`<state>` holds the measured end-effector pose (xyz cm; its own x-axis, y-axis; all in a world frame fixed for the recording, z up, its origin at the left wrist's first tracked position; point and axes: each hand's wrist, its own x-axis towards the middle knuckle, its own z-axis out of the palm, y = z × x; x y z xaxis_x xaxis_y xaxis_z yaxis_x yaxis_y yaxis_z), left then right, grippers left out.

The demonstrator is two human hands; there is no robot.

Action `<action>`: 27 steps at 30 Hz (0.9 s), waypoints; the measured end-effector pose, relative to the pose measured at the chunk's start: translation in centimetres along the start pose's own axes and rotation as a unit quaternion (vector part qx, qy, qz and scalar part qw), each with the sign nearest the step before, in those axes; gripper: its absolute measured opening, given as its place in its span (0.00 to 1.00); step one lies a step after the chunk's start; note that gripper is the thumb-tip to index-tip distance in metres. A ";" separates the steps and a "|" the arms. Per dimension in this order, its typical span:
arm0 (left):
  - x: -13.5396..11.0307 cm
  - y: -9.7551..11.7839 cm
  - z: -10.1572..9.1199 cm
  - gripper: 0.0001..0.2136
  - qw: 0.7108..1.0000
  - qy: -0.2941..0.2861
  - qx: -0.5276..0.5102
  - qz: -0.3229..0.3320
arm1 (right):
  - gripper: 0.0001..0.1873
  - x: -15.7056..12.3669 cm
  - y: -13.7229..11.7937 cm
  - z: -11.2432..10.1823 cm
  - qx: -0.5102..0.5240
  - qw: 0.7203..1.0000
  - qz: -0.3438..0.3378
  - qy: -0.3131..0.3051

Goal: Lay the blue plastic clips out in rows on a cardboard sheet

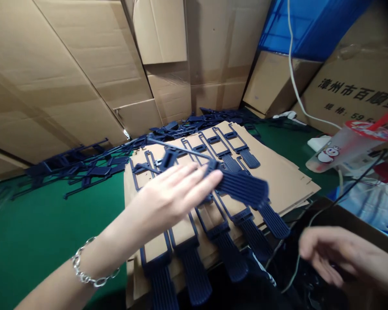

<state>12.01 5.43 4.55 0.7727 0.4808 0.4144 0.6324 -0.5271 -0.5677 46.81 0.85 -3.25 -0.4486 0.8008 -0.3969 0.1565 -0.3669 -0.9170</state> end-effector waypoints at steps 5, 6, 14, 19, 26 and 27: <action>2.7 1.7 0.1 0.25 0.996 0.025 0.002 0.091 | 0.29 4.8 -4.6 1.7 -0.014 0.993 -0.115 -0.016; 2.9 1.8 0.1 0.26 0.995 0.029 0.007 0.095 | 0.28 5.4 -5.2 2.4 -0.020 0.993 -0.116 -0.017; -1.3 0.7 -0.2 0.36 0.999 0.047 -0.018 -0.009 | 0.27 5.2 -4.5 1.7 0.035 0.993 -0.088 0.064; -9.3 0.7 -0.5 0.35 0.964 0.018 -0.054 -0.259 | 0.33 3.3 -0.8 -2.1 0.111 0.951 -0.004 0.290; -15.5 4.2 -0.7 0.17 0.693 -0.131 -0.150 -0.692 | 0.33 1.9 3.6 -3.9 0.128 0.939 0.086 0.307; -15.8 4.5 -0.3 0.17 0.670 -0.146 -0.164 -0.709 | 0.33 1.8 3.8 -3.9 0.123 0.940 0.091 0.305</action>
<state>2.63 -4.76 -4.29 -0.6310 0.7529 0.1870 0.7343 0.5021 0.4568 50.05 2.75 -7.65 0.1653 0.8085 -0.5649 -0.0606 -0.5633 -0.8240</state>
